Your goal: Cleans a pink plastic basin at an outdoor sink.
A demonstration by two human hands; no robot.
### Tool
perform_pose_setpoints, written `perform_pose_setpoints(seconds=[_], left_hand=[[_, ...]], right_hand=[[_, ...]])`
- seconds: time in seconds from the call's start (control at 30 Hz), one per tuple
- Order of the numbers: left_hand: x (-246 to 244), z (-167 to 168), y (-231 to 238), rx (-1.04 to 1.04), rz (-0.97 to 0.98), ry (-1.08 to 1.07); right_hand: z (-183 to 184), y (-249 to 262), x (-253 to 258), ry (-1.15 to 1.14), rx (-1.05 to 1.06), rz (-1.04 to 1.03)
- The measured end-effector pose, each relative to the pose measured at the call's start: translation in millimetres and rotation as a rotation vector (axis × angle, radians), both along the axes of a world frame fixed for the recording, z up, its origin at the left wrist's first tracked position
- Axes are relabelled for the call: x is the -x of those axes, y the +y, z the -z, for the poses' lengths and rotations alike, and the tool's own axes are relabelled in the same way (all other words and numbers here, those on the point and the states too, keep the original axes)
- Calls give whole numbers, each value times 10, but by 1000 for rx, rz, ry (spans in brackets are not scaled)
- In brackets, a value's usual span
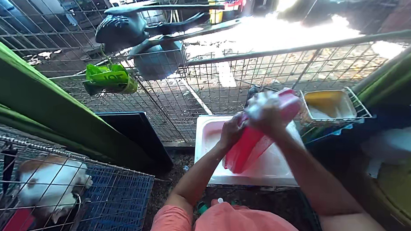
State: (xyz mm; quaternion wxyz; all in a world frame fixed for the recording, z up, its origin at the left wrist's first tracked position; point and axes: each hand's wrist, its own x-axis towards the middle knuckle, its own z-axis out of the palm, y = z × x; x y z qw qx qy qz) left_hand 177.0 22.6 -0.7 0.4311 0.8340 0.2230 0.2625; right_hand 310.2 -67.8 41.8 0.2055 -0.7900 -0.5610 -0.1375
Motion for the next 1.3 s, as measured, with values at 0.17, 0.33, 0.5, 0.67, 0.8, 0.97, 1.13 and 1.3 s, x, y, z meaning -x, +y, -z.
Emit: perform_pose_setpoints(seconds=[0.17,0.33,0.5,0.67,0.8,0.97,1.13,1.3], left_hand=[[116,143,128,27,-2,-104],[257,222,258,26,-27,-79],[133,145,229,-85,-26,-31],[478,255,310,-163,-43,21],[841,500,449,-151,-102,-60],[763,120,505,-160,56,215],[362,332,142,54,-51,-75],[625,899,398,51,-186,-125]], right_hand=[[55,-64,-604,162,-22,-136],[202,-247,-1667,865,-117,246],[35,14,-171,115,-34,-156],[34,-335,-1144,462,0,-78],[582,-605,-1626,1113,-349,144],[62,-284,-908,677,-260,51],[-23,97,398,419,273,-149],[626,-304,-1021,464,75,198]])
